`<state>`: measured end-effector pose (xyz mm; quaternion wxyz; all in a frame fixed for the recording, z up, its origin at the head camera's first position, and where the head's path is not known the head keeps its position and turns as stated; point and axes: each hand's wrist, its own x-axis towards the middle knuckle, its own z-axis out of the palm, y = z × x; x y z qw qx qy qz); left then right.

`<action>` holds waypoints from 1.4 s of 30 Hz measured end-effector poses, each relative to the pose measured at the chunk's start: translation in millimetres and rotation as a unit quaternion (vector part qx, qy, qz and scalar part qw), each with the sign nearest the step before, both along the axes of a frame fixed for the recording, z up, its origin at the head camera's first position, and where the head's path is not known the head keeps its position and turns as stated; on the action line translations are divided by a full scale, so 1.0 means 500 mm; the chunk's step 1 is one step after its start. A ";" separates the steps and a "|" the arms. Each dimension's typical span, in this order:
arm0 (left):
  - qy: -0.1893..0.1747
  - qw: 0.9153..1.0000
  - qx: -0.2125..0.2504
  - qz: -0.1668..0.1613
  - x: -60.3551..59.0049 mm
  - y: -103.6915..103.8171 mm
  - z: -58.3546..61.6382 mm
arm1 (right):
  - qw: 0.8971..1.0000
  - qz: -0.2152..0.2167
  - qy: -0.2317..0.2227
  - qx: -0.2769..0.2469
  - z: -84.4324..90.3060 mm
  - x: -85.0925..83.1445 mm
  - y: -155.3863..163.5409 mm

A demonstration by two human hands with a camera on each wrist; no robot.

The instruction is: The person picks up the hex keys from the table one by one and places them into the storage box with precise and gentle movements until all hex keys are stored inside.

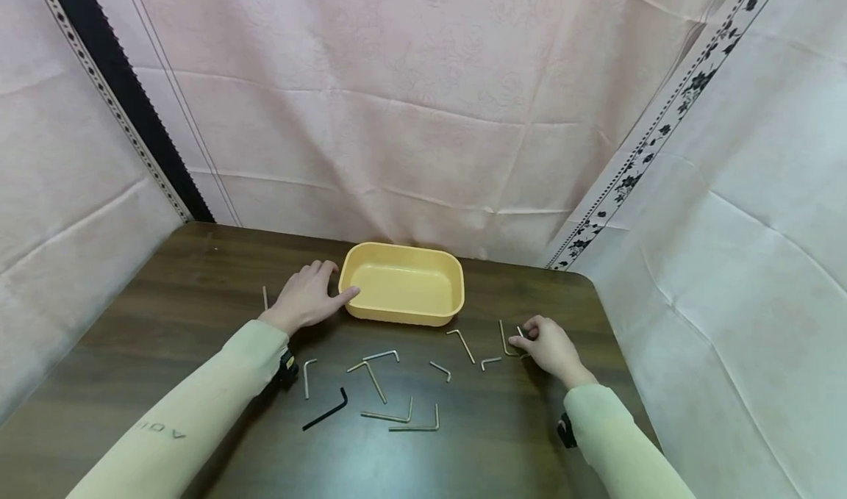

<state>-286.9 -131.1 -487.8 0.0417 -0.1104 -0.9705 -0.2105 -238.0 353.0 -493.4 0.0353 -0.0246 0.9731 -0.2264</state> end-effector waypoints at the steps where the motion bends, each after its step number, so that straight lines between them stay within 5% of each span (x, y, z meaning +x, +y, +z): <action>1: -0.002 1.000 -0.002 0.002 -0.002 0.003 0.000 | 1.000 0.000 0.001 0.004 -0.001 0.000 0.000; 17: -0.024 0.999 -0.019 -0.019 0.001 -0.006 0.014 | 0.999 0.009 0.015 0.028 0.000 -0.007 -0.006; 26: -0.045 0.999 -0.014 -0.021 -0.008 -0.004 -0.010 | 0.999 0.014 0.026 0.031 -0.011 -0.012 -0.008; 42: -0.056 0.998 0.005 -0.017 -0.003 0.014 -0.010 | 0.998 -0.002 0.030 0.052 -0.017 -0.009 -0.018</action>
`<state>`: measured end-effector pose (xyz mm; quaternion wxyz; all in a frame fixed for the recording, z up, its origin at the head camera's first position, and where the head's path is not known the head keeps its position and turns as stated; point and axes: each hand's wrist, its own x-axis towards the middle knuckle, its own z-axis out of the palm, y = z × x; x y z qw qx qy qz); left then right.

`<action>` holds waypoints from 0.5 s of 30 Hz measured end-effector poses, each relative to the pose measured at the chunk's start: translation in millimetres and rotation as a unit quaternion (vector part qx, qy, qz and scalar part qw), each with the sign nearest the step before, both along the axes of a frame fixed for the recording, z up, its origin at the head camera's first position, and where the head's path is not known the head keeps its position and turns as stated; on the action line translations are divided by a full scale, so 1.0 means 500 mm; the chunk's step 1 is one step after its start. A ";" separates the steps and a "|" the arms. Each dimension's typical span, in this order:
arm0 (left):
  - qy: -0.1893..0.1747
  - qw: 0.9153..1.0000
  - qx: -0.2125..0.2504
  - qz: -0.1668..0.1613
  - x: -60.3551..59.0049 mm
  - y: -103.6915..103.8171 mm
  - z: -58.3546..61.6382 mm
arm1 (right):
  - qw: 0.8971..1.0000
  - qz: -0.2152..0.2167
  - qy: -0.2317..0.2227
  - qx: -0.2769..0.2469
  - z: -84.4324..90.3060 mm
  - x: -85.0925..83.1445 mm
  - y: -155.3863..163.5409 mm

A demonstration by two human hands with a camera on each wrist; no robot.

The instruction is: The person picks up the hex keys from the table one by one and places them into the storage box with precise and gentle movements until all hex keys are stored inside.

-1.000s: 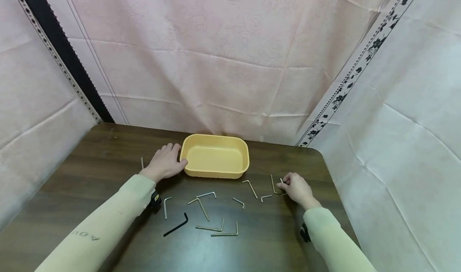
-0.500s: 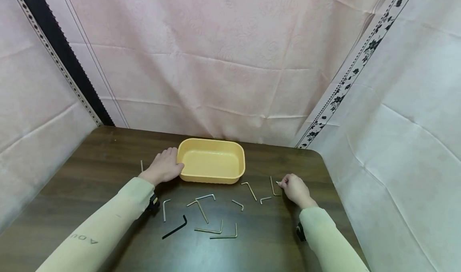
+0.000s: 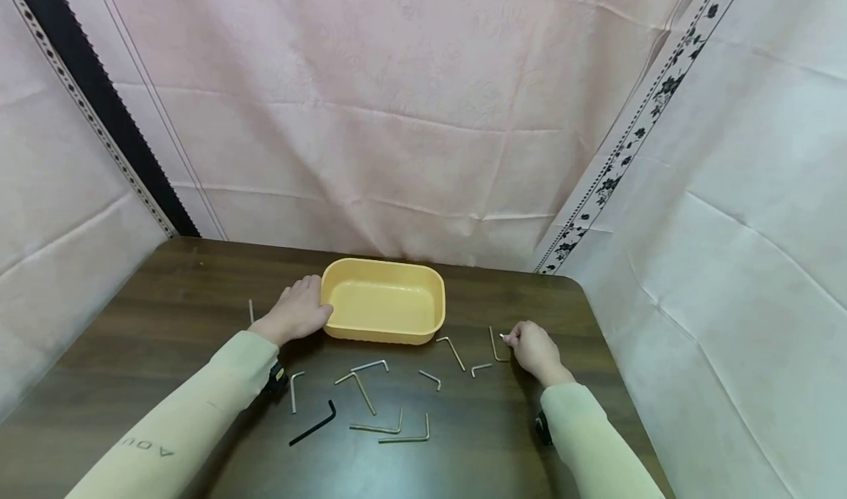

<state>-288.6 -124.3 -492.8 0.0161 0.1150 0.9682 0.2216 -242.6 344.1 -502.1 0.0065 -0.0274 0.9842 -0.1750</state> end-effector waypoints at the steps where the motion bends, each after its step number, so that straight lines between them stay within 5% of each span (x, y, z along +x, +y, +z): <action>1: 0.002 1.000 0.001 0.003 0.001 0.000 0.000 | 1.000 0.002 0.001 0.004 0.000 -0.001 -0.002; 8: 0.002 1.000 0.013 0.005 0.009 0.003 0.003 | 1.000 0.012 -0.008 0.023 0.005 -0.005 -0.008; 15: 0.001 1.000 0.012 0.002 0.009 0.009 0.005 | 0.998 0.027 0.038 -0.047 0.022 -0.007 -0.010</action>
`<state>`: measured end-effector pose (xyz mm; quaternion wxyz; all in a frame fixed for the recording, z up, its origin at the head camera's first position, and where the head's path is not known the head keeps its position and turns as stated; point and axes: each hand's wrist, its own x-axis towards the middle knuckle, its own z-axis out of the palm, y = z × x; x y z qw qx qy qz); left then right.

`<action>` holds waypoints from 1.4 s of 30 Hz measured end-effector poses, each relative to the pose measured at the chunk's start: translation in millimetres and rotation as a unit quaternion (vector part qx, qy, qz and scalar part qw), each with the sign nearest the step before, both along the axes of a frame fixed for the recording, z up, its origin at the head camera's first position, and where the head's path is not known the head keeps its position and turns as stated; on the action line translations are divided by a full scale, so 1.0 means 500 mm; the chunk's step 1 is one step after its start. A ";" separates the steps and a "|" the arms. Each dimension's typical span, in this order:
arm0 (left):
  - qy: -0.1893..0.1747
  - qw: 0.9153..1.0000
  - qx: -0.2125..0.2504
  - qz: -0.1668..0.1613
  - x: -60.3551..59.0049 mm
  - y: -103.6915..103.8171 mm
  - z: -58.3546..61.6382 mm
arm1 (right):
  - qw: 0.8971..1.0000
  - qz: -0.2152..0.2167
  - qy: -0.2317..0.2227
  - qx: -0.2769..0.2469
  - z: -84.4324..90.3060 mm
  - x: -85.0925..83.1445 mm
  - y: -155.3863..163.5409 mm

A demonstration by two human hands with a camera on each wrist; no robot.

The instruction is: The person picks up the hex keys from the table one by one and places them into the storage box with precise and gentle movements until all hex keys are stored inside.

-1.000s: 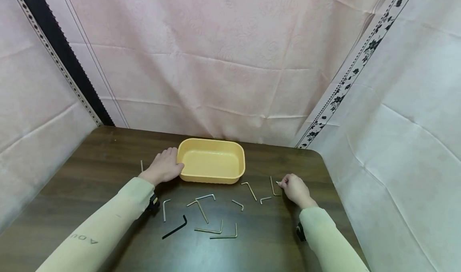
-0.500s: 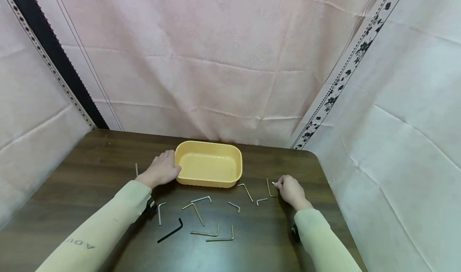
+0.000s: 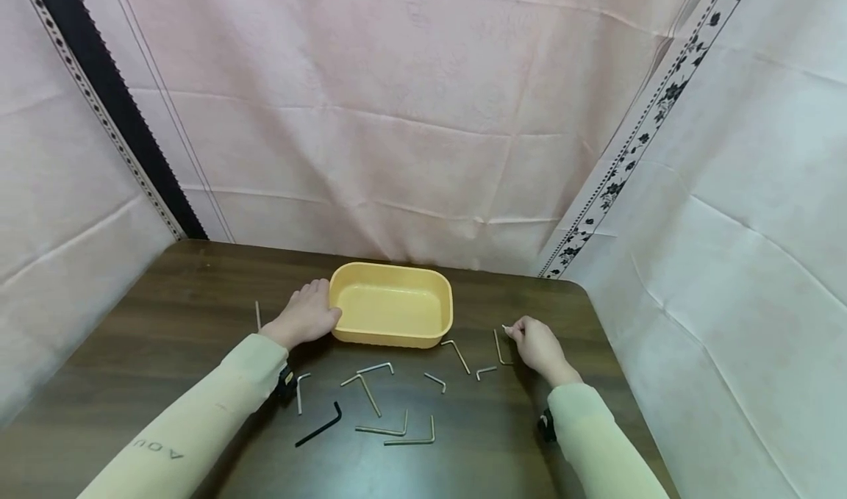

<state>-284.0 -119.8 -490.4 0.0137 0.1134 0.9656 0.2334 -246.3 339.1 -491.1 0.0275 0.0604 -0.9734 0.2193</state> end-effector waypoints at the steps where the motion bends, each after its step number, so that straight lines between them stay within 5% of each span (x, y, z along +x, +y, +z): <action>1: 0.001 1.000 0.001 0.000 0.001 0.001 0.002 | 1.000 0.004 0.003 -0.013 0.004 -0.002 -0.003; 17: 0.000 1.000 -0.022 -0.001 -0.003 -0.010 0.006 | 0.991 0.056 0.026 -0.118 0.099 -0.057 -0.207; 24: 0.005 0.998 -0.058 -0.039 0.001 -0.031 0.021 | 0.992 0.081 0.012 -0.099 0.106 -0.070 -0.265; 30: 0.025 0.996 -0.066 -0.060 -0.013 -0.041 0.012 | 0.992 0.097 -0.001 -0.079 0.109 -0.074 -0.297; 42: -0.020 0.998 -0.040 -0.044 -0.010 -0.016 0.001 | 0.990 0.133 0.005 -0.038 0.092 -0.099 -0.374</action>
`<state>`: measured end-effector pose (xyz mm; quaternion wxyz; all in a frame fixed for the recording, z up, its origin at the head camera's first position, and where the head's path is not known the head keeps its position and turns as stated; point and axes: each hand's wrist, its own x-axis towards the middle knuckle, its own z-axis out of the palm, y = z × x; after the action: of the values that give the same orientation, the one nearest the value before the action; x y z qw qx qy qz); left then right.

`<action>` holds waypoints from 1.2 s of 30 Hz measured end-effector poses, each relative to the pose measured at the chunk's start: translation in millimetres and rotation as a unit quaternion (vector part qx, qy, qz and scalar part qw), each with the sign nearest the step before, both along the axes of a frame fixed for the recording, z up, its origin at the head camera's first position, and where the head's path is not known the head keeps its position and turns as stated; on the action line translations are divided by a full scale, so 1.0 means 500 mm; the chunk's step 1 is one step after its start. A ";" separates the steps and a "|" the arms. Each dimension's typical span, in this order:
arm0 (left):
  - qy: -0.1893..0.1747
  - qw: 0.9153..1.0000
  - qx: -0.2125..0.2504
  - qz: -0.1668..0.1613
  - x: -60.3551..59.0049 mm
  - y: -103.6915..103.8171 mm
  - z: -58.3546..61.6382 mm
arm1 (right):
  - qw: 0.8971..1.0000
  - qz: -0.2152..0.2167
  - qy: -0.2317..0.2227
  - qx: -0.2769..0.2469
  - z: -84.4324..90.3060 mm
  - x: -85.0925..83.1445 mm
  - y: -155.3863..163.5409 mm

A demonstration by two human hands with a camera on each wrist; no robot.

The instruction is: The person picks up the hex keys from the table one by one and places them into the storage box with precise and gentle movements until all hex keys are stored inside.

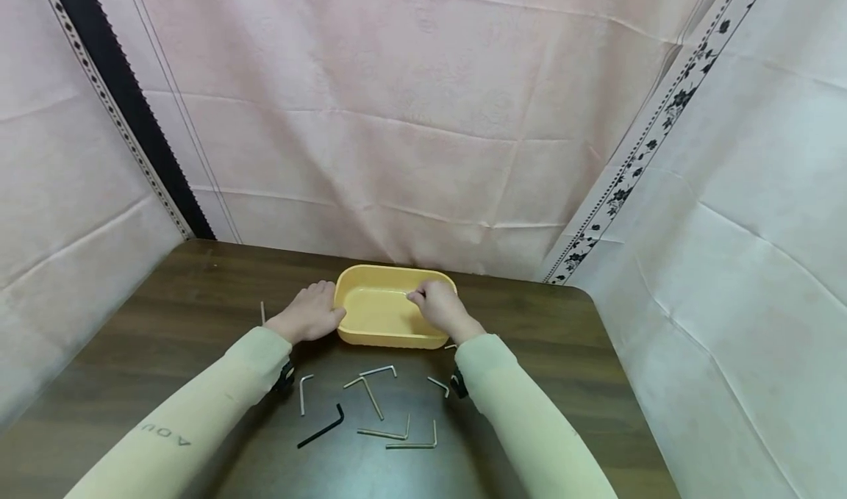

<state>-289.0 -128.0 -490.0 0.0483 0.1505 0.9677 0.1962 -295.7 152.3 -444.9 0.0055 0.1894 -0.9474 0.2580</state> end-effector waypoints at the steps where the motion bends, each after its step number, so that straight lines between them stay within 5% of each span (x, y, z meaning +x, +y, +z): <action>1: -0.002 1.000 0.001 0.000 0.000 0.001 -0.002 | 1.000 0.005 0.000 0.005 -0.006 -0.004 -0.006; 9: -0.028 1.000 0.004 0.008 -0.003 0.014 -0.004 | 0.997 0.031 -0.060 0.046 -0.034 -0.008 -0.033; 27: -0.049 0.999 0.010 0.022 0.013 0.008 0.021 | 0.991 0.021 -0.092 0.093 -0.056 -0.022 -0.054; 36: -0.039 0.999 0.005 0.025 0.008 0.008 0.014 | 0.997 0.012 -0.076 0.031 -0.034 -0.013 -0.036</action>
<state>-285.0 -123.8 -483.2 0.0807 0.1187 0.9676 0.2080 -302.0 134.4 -461.8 -0.0755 0.1806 -0.9502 0.2425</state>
